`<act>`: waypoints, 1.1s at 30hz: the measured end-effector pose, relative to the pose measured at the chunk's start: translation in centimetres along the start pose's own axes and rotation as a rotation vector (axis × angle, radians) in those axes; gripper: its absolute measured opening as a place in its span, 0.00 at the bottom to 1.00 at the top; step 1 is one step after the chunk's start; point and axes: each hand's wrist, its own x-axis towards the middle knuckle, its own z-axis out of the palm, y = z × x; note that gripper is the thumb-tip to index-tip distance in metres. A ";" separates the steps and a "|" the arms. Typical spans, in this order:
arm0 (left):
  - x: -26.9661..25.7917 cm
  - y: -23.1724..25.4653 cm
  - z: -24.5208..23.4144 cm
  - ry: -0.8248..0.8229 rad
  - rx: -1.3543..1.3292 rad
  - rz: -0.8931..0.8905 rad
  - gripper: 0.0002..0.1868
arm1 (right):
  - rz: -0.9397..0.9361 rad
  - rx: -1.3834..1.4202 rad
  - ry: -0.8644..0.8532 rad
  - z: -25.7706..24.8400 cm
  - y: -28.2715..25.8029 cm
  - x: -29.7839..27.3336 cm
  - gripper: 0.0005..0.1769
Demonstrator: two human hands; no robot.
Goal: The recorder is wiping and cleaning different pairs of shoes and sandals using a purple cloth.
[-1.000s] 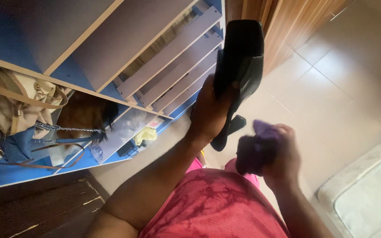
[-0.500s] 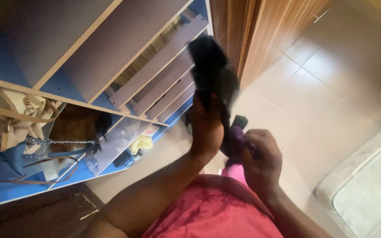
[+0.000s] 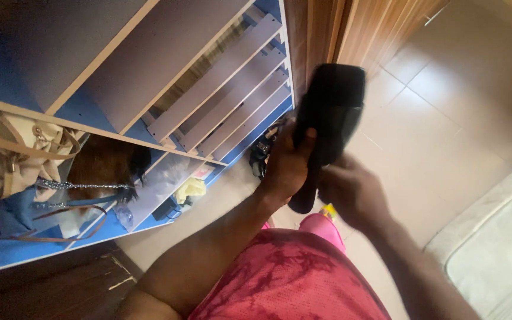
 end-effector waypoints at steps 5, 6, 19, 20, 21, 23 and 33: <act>-1.1 -2.0 0.1 0.005 0.121 -0.167 0.15 | 0.187 -0.034 -0.111 0.2 -0.3 0.5 0.14; -1.3 -2.2 0.2 0.010 0.121 -0.166 0.15 | 0.187 -0.036 -0.116 0.1 -0.2 0.4 0.14; -0.5 -2.6 -1.0 0.107 0.050 -0.027 0.16 | -0.043 -0.139 -0.050 0.9 2.3 -0.8 0.11; -0.2 -2.0 -1.3 0.146 -0.048 -0.118 0.17 | 0.034 0.122 -0.065 0.7 3.1 -1.0 0.12; 0.3 -2.7 -1.7 0.147 -0.047 -0.118 0.17 | 0.034 0.123 -0.066 0.7 3.7 -0.7 0.12; 1.2 -4.1 -2.0 0.184 -0.336 -0.343 0.16 | 0.152 0.405 0.164 0.3 5.0 -0.3 0.11; 0.2 -6.0 0.8 0.205 -0.823 -0.546 0.24 | 0.202 1.157 0.043 3.7 2.8 1.2 0.17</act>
